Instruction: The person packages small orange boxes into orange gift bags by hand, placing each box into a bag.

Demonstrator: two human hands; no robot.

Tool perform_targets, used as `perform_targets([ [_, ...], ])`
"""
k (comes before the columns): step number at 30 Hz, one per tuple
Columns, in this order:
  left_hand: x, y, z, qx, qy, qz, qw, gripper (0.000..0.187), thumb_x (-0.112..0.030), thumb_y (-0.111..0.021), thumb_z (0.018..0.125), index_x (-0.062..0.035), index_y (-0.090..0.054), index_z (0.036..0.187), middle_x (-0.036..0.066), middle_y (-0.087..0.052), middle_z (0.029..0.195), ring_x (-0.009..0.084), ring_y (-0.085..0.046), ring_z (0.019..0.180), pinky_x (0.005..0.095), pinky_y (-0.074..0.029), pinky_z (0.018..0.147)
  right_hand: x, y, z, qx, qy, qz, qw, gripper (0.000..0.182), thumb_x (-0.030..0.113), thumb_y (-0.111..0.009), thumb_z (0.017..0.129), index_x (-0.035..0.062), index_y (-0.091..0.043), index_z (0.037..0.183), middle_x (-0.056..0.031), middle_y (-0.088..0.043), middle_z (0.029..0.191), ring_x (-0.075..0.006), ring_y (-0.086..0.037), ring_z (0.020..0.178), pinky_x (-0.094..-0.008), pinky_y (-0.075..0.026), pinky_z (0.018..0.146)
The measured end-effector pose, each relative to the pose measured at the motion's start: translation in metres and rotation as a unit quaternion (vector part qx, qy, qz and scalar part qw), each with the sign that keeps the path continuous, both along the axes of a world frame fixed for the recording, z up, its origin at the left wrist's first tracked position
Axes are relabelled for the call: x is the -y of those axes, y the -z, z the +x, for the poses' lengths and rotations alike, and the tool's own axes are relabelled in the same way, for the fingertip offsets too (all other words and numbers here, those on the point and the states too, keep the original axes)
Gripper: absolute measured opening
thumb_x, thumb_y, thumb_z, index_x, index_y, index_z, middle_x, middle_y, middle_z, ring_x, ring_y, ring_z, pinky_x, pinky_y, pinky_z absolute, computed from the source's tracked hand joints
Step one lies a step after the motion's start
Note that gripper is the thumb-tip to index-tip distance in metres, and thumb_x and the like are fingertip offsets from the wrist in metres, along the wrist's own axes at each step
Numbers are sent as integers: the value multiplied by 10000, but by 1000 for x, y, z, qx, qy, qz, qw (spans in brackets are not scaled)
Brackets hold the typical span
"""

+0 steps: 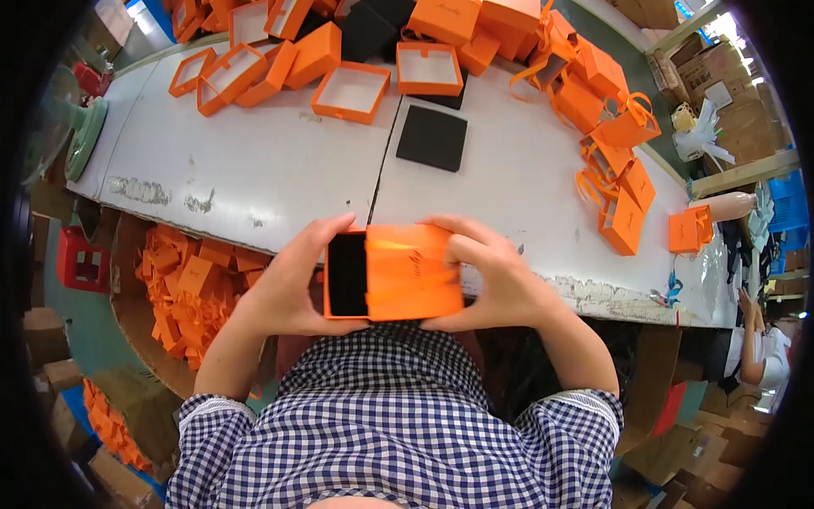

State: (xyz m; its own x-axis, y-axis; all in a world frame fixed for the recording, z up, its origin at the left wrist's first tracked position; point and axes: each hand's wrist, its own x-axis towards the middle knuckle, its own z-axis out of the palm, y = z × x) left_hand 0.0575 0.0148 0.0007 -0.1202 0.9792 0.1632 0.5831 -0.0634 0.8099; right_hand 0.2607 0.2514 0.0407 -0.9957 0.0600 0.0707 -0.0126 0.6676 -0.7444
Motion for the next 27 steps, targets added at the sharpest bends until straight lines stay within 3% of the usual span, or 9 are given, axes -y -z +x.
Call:
perform_targets([
  [3,-16,19,21,60,12,145,988,1547,-626,-957,580,-68,-12,1672,282,-35,1702,503,-76,1570,614,-170,1253,19,17,-18,-45,-9,-25,999,609,269,-1013,559,83,-507,843,-238,-582,1433,-372,-621,1259,-438,-537,980],
  [5,-18,31,28,43,-26,179,982,1554,-652,-948,574,-81,-12,1675,285,-10,1709,499,-67,1578,623,-187,1245,28,29,-23,-52,-10,-61,997,595,273,-989,587,56,-527,892,-241,-586,1380,-391,-633,1186,-443,-542,949],
  [9,-6,29,22,50,-52,164,984,1479,-565,-963,623,-73,-44,1673,284,-63,1704,494,-112,1571,596,-229,1242,38,42,-38,-81,-23,-81,993,610,283,-980,612,55,-537,964,-224,-581,1363,-380,-633,1150,-444,-541,934],
  [12,1,26,19,43,-62,115,991,1316,-309,-960,681,-60,-118,1661,268,-193,1671,477,-275,1508,543,-311,1220,51,29,-51,-51,-24,-68,996,652,310,-976,642,52,-536,1047,-209,-583,1351,-374,-624,1155,-425,-539,950],
  [16,6,26,19,51,-87,118,988,1343,-304,-970,668,-58,-101,1662,256,-221,1658,473,-299,1495,541,-318,1216,58,31,-61,-37,-22,-72,996,705,347,-975,664,48,-538,1130,-189,-588,1344,-324,-611,1193,-399,-528,981],
  [19,9,25,22,104,-93,96,986,1352,-296,-972,672,-64,-83,1664,237,-248,1651,458,-288,1510,530,-327,1213,61,39,-61,6,58,-164,985,609,280,-929,760,36,-556,1175,-169,-606,1312,-265,-607,1199,-370,-522,973],
  [21,13,24,20,147,-113,88,979,1383,-267,-986,656,-76,-65,1670,240,-256,1650,432,-303,1515,517,-326,1216,61,54,-66,-127,224,-285,923,491,146,-839,859,29,-552,1239,-148,-627,1258,-221,-627,1138,-358,-524,934],
  [25,15,25,13,142,-133,118,974,1423,-237,-1001,634,-94,-44,1677,254,-257,1648,404,-353,1500,504,-349,1207,48,35,-45,-240,-10,-7,971,245,79,-841,817,45,-697,1013,-108,-651,1134,-247,-641,1056,-380,-493,869],
  [27,15,23,12,148,-134,133,971,1458,-218,-1008,618,-112,-17,1682,275,-253,1644,381,-415,1465,487,-390,1183,68,26,-47,-241,-11,6,970,231,134,-880,765,61,-737,930,-89,-642,1077,-270,-631,1032,-416,-465,879],
])
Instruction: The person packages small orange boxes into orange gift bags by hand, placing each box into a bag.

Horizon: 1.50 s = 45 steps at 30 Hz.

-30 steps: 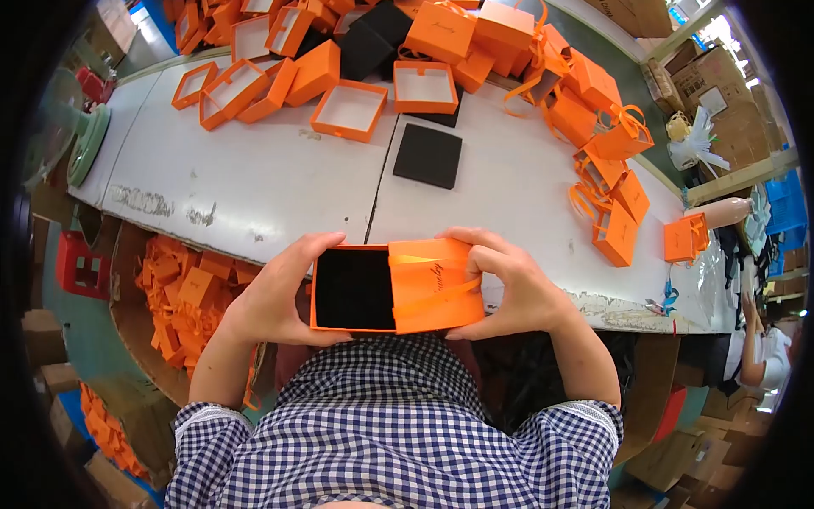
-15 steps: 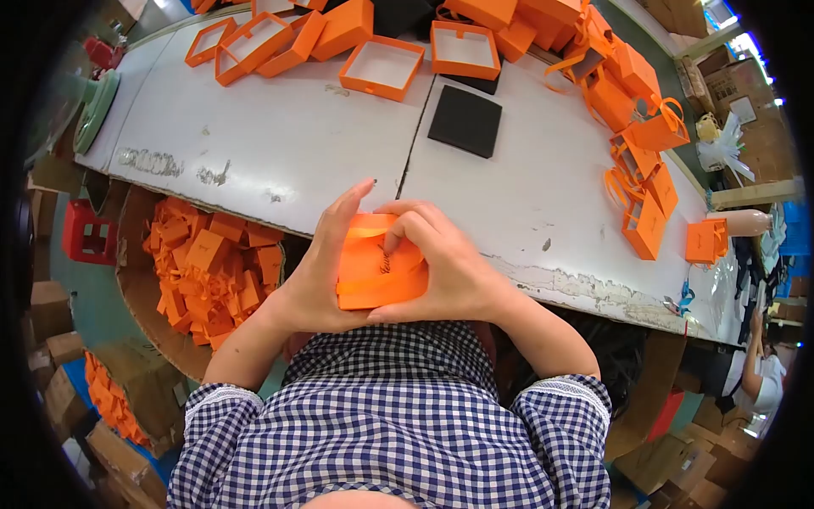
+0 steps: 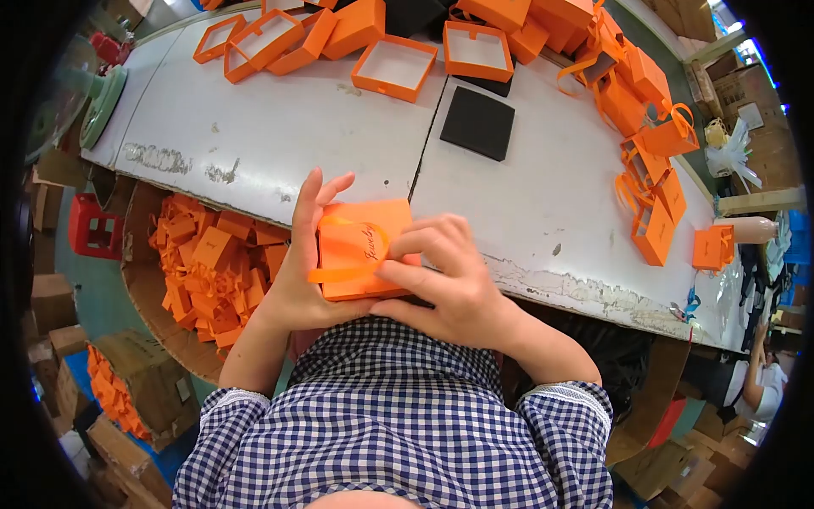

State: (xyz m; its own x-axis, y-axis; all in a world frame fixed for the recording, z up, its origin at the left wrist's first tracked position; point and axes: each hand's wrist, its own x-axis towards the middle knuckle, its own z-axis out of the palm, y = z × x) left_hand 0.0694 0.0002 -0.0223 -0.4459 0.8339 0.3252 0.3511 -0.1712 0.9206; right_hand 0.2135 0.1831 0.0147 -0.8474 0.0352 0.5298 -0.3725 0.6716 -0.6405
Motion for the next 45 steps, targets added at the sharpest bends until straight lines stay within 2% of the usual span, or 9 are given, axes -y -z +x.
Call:
perform_targets([
  [13,8,-13,6,98,-8,-9,995,1455,-223,-1001,642,-126,15,1680,286,-271,1621,350,-449,1431,473,-427,1157,16,8,-10,-109,-32,14,993,258,91,-870,766,43,-745,987,-78,-618,979,-271,-610,920,-396,-462,803],
  [19,69,-15,-24,74,-204,-20,976,1481,-179,-1012,622,-110,32,1671,233,-268,1626,317,-424,1440,470,-433,1162,-29,17,22,-16,60,-128,990,38,23,-491,1036,49,-479,1012,-151,-579,996,-236,-565,842,-390,-507,803],
  [22,138,-1,-80,-12,-451,-3,893,1308,-234,-993,680,-41,-119,1633,219,-330,1571,322,-462,1399,460,-475,1125,-81,32,51,61,182,-88,977,267,139,-435,1115,49,-461,865,-47,-524,778,-158,-461,723,-309,-431,698],
  [28,262,90,-170,-207,-694,-433,537,1149,-488,-895,761,-46,-244,1598,274,-311,1591,446,-317,1465,603,-314,1168,-123,53,60,136,223,-12,965,182,27,-578,1036,1,-530,862,-61,-552,835,-166,-494,756,-278,-422,707],
  [32,214,113,-109,-252,-442,-396,764,975,-488,-823,802,-66,-385,1564,252,-290,1636,468,-257,1511,696,-249,1171,-120,48,55,101,234,34,966,100,-50,-649,954,-17,-580,889,-77,-578,883,-184,-532,820,-273,-440,747],
  [34,204,163,-67,-370,-296,-413,778,814,-493,-775,813,-58,-537,1459,205,-320,1640,434,-289,1512,703,-255,1167,-132,55,58,107,250,49,961,107,-13,-622,997,-10,-567,905,-70,-588,860,-163,-534,791,-273,-449,734],
  [36,222,200,-81,-389,-291,-496,720,587,-494,-674,889,-108,-666,1332,166,-405,1599,409,-337,1496,721,-255,1165,-142,59,68,141,265,-87,950,155,63,-573,1056,14,-543,912,-52,-581,807,-139,-536,744,-274,-455,708],
  [39,229,175,-122,-288,-356,-565,686,411,-207,-584,906,-62,-673,1280,158,-433,1594,386,-387,1481,737,-263,1154,-151,41,77,162,314,37,935,240,162,-524,1102,44,-520,893,-34,-560,731,-111,-521,678,-282,-435,649],
  [45,259,165,-241,-277,-565,-545,554,859,-400,-665,968,-35,-266,1636,235,-115,1732,421,-133,1595,667,-186,1224,-185,12,120,253,299,49,919,353,216,-551,1096,6,-544,813,-85,-532,668,-194,-528,628,-344,-397,595],
])
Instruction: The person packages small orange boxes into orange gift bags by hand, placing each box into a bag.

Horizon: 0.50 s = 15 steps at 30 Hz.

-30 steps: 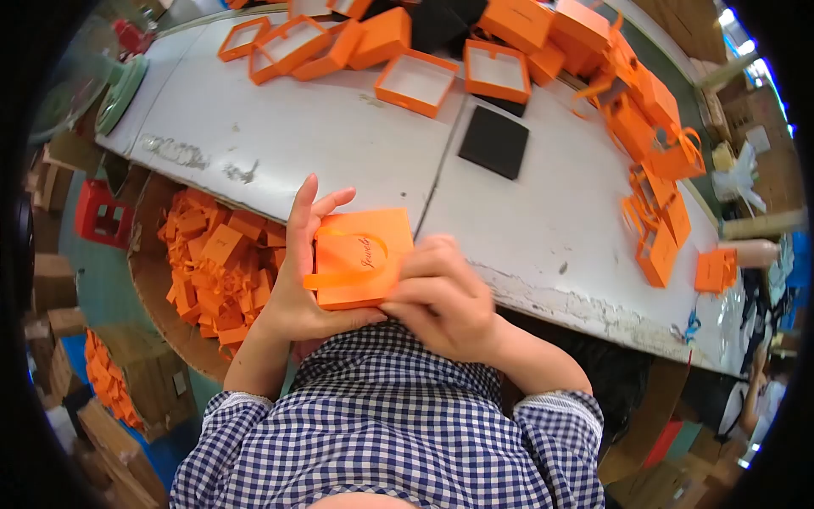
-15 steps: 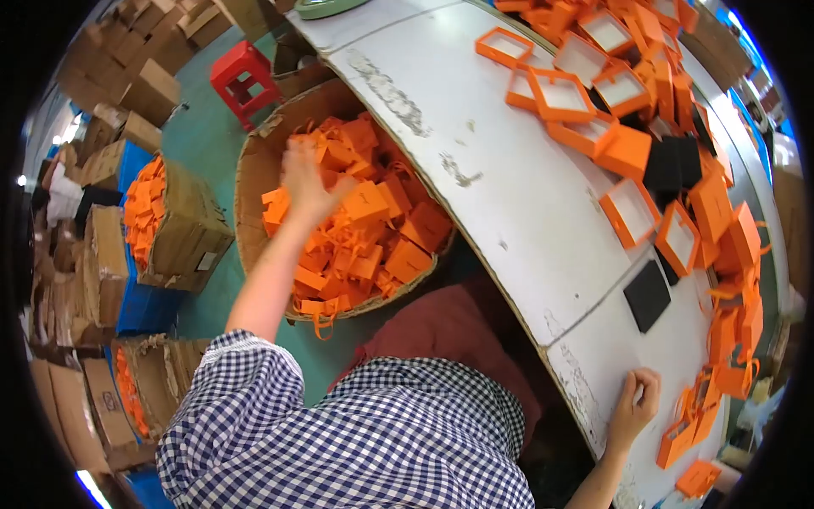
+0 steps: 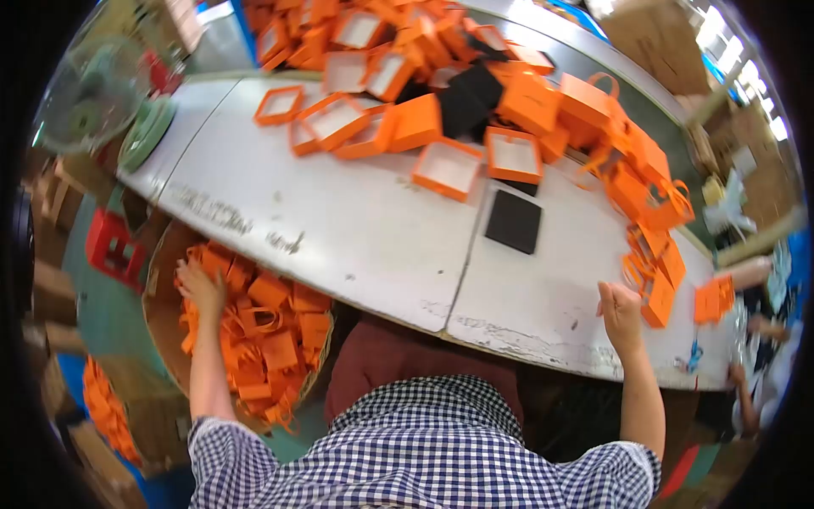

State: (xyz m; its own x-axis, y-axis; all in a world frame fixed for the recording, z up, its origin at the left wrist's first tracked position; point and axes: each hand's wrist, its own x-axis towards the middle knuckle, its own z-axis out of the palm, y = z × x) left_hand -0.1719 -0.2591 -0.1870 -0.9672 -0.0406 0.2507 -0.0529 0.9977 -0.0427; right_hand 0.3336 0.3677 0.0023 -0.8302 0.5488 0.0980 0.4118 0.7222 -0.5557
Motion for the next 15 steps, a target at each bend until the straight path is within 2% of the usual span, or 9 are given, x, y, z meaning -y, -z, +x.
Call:
perform_targets([
  [1,-13,-26,-13,-99,81,81,989,846,-385,-666,975,-28,-268,1630,243,-141,1720,438,-161,1578,634,-197,1231,-2,-2,2,-4,-26,57,998,345,237,-606,1064,2,-564,814,-94,-551,691,-226,-540,641,-362,-401,599],
  [2,-47,-75,-7,-200,243,173,933,814,-333,-674,979,-19,-278,1617,241,-201,1698,457,-192,1555,593,-231,1234,-3,-4,0,-4,-52,114,992,346,257,-661,1032,-2,-585,816,-103,-570,714,-258,-552,654,-381,-404,603],
  [4,-138,-150,22,-153,424,297,842,772,-187,-700,932,8,-334,1583,255,-327,1637,463,-319,1496,535,-222,1253,14,-18,-35,-17,-56,168,984,371,342,-794,912,6,-642,957,-141,-666,944,-320,-647,856,-403,-500,723],
  [5,-181,-172,43,-116,497,322,797,796,-197,-734,897,17,-363,1567,249,-373,1614,439,-371,1476,528,-248,1235,19,-13,-54,-42,-71,149,985,456,371,-832,861,15,-642,1073,-159,-656,1088,-344,-635,1009,-423,-511,836],
  [6,-216,-185,52,-135,580,222,772,833,-249,-761,879,21,-370,1563,231,-403,1597,409,-374,1485,513,-290,1204,22,-5,-77,-72,-86,134,985,582,400,-871,810,23,-642,1188,-176,-647,1232,-368,-623,1163,-443,-523,950],
  [9,-305,-206,70,-109,625,192,749,803,-295,-781,858,24,-436,1509,193,-495,1518,343,-452,1422,488,-309,1147,38,-1,-141,-70,-130,154,977,749,402,-884,788,27,-578,1360,-202,-577,1396,-409,-504,1349,-482,-445,1114],
  [11,-338,-184,45,-41,524,118,842,646,-258,-772,861,-24,-550,1420,154,-565,1432,311,-500,1347,495,-322,1102,37,6,-147,-54,-115,161,979,744,390,-883,790,21,-584,1362,-209,-572,1403,-410,-495,1354,-486,-437,1120],
  [13,-331,-185,38,7,531,128,838,540,-242,-770,861,-47,-612,1340,138,-587,1395,308,-508,1324,492,-333,1081,34,11,-141,-32,-181,108,977,759,319,-908,764,14,-578,1376,-220,-551,1445,-417,-473,1384,-479,-415,1157],
  [15,-310,-180,55,30,581,150,800,337,-191,-780,848,-86,-710,1161,140,-588,1386,335,-499,1325,505,-344,1080,40,16,-115,-45,-184,183,965,694,283,-898,776,8,-606,1344,-218,-583,1401,-411,-528,1324,-477,-439,1133],
])
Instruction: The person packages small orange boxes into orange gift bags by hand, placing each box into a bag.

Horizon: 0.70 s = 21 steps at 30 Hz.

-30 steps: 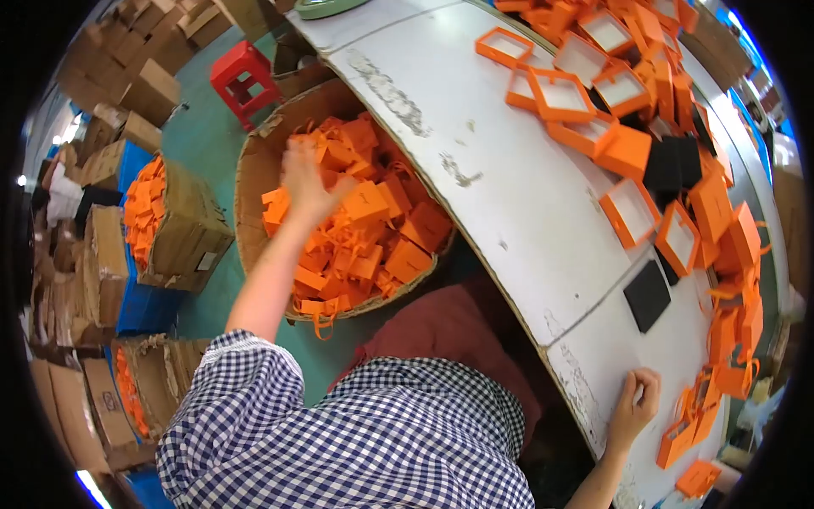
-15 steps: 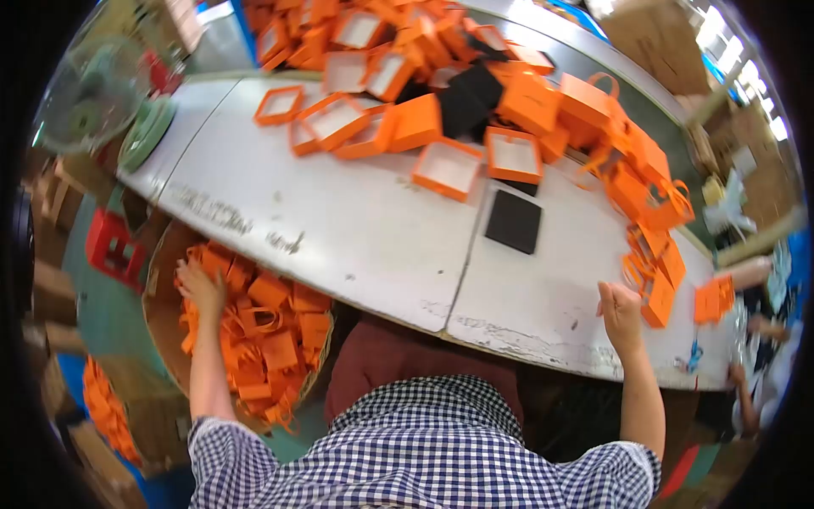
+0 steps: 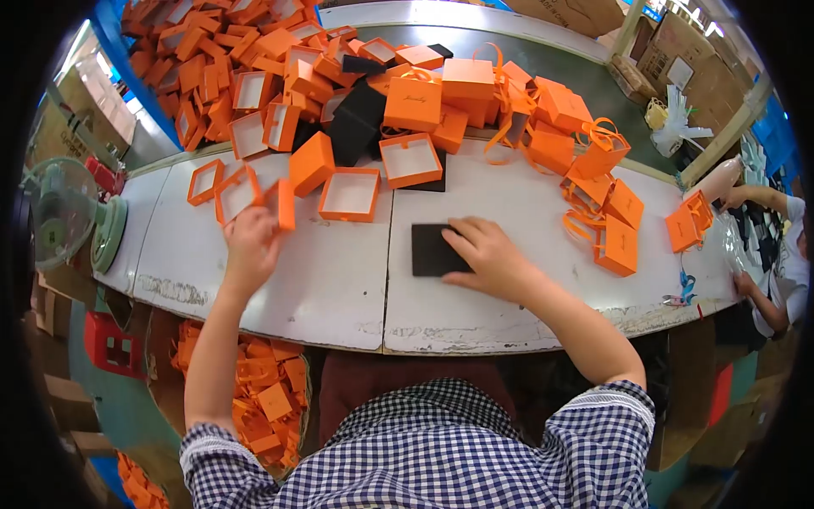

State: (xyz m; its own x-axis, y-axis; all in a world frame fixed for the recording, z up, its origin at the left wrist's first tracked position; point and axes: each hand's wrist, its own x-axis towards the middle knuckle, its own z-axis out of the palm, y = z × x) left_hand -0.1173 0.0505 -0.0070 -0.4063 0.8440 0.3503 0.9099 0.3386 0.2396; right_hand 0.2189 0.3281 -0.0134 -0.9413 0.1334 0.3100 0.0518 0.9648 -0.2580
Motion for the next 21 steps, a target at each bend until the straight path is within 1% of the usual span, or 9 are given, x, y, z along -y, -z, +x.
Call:
perform_targets([
  [2,31,-1,31,-25,53,32,998,238,-156,-791,834,-100,-746,1061,159,-568,1415,366,-482,1349,521,-344,1101,-7,4,22,-81,-49,58,994,534,241,-827,856,-2,-626,1287,-193,-682,1189,-386,-651,1088,-473,-549,935],
  [4,53,-1,74,92,112,54,988,164,-90,-826,782,-84,-730,915,195,-510,1468,435,-451,1367,567,-333,1151,-19,2,41,-149,45,24,988,297,155,-732,964,3,-651,1206,-127,-701,899,-272,-687,751,-379,-565,664],
  [6,54,-10,93,135,147,41,979,182,-76,-845,758,-78,-708,877,204,-473,1504,449,-439,1373,567,-346,1160,-9,-25,34,-158,199,-243,936,164,134,-639,1046,10,-655,1152,-38,-634,727,-128,-601,575,-281,-470,511],
  [7,54,-12,101,175,201,30,963,207,-62,-863,733,-71,-686,839,214,-436,1539,462,-427,1380,567,-359,1169,-3,-36,22,-164,187,-352,902,162,143,-589,1084,17,-649,1165,10,-583,684,-50,-538,556,-217,-421,500],
  [8,51,-7,110,185,193,21,964,207,-62,-863,733,-71,-686,839,214,-436,1539,462,-427,1380,567,-359,1169,2,-41,13,-130,147,-440,877,164,156,-617,1068,23,-649,1159,14,-618,717,-58,-550,561,-221,-439,499],
  [11,27,5,136,189,256,52,947,329,-99,-923,677,-39,-621,795,220,-388,1574,405,-492,1304,479,-530,1012,43,-53,-20,36,86,-449,889,195,185,-666,1039,9,-654,1122,-25,-666,742,-73,-581,570,-237,-474,502],
  [16,14,19,172,297,198,100,929,432,-66,-933,695,-16,-549,886,279,-376,1555,347,-570,1194,381,-594,835,72,-41,-35,119,38,-457,880,149,131,-681,1021,-16,-659,1012,-28,-677,818,-68,-589,565,-243,-487,491],
  [18,12,29,183,257,142,168,941,530,-84,-930,720,-20,-470,975,297,-382,1541,353,-591,1146,372,-585,841,80,-30,-32,-38,32,-332,942,125,109,-715,989,-1,-658,990,-48,-673,905,-95,-595,590,-281,-505,523],
  [21,15,39,195,305,119,147,933,662,-142,-955,721,-38,-401,1068,305,-392,1525,365,-610,1127,383,-565,865,88,-16,-23,-100,17,-165,981,124,80,-758,941,11,-655,953,-64,-657,961,-125,-609,655,-310,-522,580],
])
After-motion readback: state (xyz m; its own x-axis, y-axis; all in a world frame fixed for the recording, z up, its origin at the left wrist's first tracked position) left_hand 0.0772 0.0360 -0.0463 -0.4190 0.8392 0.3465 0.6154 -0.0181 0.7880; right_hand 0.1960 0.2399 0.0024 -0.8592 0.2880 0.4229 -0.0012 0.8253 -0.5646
